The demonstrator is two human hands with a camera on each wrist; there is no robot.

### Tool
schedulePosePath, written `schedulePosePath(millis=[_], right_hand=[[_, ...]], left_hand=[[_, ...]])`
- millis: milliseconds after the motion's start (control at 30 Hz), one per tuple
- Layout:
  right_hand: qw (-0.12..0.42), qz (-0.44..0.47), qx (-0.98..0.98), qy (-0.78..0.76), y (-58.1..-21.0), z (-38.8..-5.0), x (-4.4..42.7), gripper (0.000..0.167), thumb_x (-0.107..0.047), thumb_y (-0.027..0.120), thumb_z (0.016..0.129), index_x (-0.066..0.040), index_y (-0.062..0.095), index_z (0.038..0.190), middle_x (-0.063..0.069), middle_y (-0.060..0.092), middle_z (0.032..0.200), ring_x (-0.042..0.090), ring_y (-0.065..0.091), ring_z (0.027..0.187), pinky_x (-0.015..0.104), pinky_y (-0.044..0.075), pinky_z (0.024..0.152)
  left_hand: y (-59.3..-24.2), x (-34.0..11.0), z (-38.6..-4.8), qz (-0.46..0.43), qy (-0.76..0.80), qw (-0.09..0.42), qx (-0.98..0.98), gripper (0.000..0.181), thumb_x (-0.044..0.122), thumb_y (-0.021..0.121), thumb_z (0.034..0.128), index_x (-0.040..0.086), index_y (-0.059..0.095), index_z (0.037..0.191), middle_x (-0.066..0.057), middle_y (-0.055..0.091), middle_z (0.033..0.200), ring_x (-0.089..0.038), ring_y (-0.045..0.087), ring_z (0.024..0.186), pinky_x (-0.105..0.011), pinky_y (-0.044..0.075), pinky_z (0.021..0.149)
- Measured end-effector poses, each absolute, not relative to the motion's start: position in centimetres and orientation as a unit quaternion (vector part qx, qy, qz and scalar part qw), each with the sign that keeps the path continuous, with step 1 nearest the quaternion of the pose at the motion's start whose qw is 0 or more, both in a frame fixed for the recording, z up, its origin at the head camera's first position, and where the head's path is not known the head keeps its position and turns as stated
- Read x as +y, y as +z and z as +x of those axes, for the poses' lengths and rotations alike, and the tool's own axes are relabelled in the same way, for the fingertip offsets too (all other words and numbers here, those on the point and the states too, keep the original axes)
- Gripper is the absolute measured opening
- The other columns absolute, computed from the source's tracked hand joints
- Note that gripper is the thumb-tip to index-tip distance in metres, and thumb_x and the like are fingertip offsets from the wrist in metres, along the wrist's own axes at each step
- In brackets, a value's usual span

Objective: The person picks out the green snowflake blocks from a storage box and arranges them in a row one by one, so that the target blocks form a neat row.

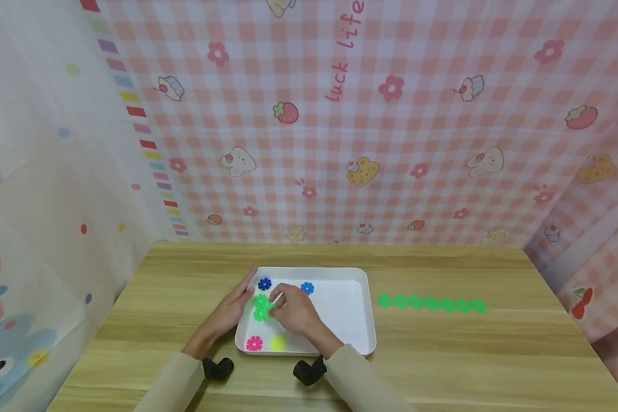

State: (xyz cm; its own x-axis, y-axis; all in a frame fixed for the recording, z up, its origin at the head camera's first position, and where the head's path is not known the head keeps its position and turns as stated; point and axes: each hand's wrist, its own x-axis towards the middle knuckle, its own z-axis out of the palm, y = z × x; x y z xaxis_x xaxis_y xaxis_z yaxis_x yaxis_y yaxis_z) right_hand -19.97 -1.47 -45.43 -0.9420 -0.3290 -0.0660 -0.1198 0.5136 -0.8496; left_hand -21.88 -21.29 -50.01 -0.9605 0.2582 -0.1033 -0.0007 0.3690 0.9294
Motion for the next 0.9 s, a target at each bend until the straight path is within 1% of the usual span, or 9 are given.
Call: schedulePosePath(millis=[233,400,533,633,767,800,900], right_hand=[[0.093,-0.134,0.862,-0.481,-44.3,-20.2,1.2,0.012,-0.007,0.074,0.085,-0.010,0.065,0.093,0.001,0.065,0.079,0.014,0.057,0.070,0.028,0.045,0.058],[0.060,-0.134,0.859,-0.491,-43.6,-20.3,4.0,0.012,-0.006,0.074,0.085,-0.010,0.065,0.093,0.002,0.065,0.079,0.014,0.056,0.070,0.028,0.045,0.057],[0.041,-0.114,0.860,-0.496,-43.0,-20.3,6.7,0.012,-0.006,0.074,0.086,-0.009,0.065,0.094,0.003,0.065,0.079,0.015,0.059,0.068,0.028,0.047,0.058],[0.029,-0.088,0.866,-0.492,-42.7,-20.4,8.9,0.011,-0.007,0.074,0.087,-0.011,0.066,0.094,0.002,0.066,0.081,0.018,0.062,0.070,0.029,0.049,0.062],[0.013,-0.061,0.872,-0.486,-42.5,-20.6,12.6,0.012,-0.009,0.073,0.089,-0.010,0.067,0.100,0.004,0.068,0.086,0.019,0.063,0.078,0.028,0.051,0.066],[0.009,-0.055,0.873,-0.485,-42.5,-20.7,13.6,0.014,-0.010,0.072,0.089,-0.009,0.067,0.102,0.005,0.069,0.088,0.018,0.063,0.078,0.028,0.051,0.066],[0.001,-0.036,0.870,-0.491,-42.3,-20.7,16.7,0.019,-0.013,0.071,0.091,-0.007,0.065,0.109,0.010,0.070,0.095,0.022,0.066,0.080,0.028,0.051,0.063]], left_hand=[[-50.2,-21.4,-21.8,0.072,0.546,0.121,0.826,0.052,0.027,0.027,0.1101,0.028,0.014,0.160,0.003,0.007,0.167,-0.022,0.001,0.153,-0.049,0.001,0.124],[-50.3,-21.4,-21.8,0.076,0.540,0.119,0.829,0.052,0.029,0.027,0.1101,0.028,0.014,0.160,0.005,0.007,0.167,-0.021,0.000,0.154,-0.049,0.000,0.124],[-50.1,-21.3,-21.8,0.075,0.540,0.121,0.829,0.052,0.032,0.027,0.1098,0.029,0.014,0.160,0.005,0.007,0.167,-0.021,0.000,0.154,-0.050,0.000,0.124],[-50.1,-21.3,-21.8,0.076,0.539,0.123,0.830,0.052,0.032,0.027,0.1099,0.028,0.014,0.160,0.004,0.007,0.167,-0.021,0.000,0.154,-0.049,0.000,0.124],[-50.1,-21.3,-21.9,0.080,0.537,0.122,0.831,0.052,0.030,0.026,0.1100,0.028,0.013,0.160,0.005,0.007,0.167,-0.020,0.000,0.153,-0.049,0.000,0.124],[-50.1,-21.3,-21.8,0.080,0.537,0.120,0.831,0.052,0.030,0.026,0.1100,0.028,0.014,0.160,0.005,0.007,0.167,-0.020,0.000,0.153,-0.049,0.000,0.124],[-50.0,-21.3,-21.8,0.079,0.541,0.119,0.829,0.052,0.030,0.027,0.1099,0.029,0.014,0.160,0.005,0.007,0.167,-0.020,0.000,0.153,-0.049,0.000,0.124]])
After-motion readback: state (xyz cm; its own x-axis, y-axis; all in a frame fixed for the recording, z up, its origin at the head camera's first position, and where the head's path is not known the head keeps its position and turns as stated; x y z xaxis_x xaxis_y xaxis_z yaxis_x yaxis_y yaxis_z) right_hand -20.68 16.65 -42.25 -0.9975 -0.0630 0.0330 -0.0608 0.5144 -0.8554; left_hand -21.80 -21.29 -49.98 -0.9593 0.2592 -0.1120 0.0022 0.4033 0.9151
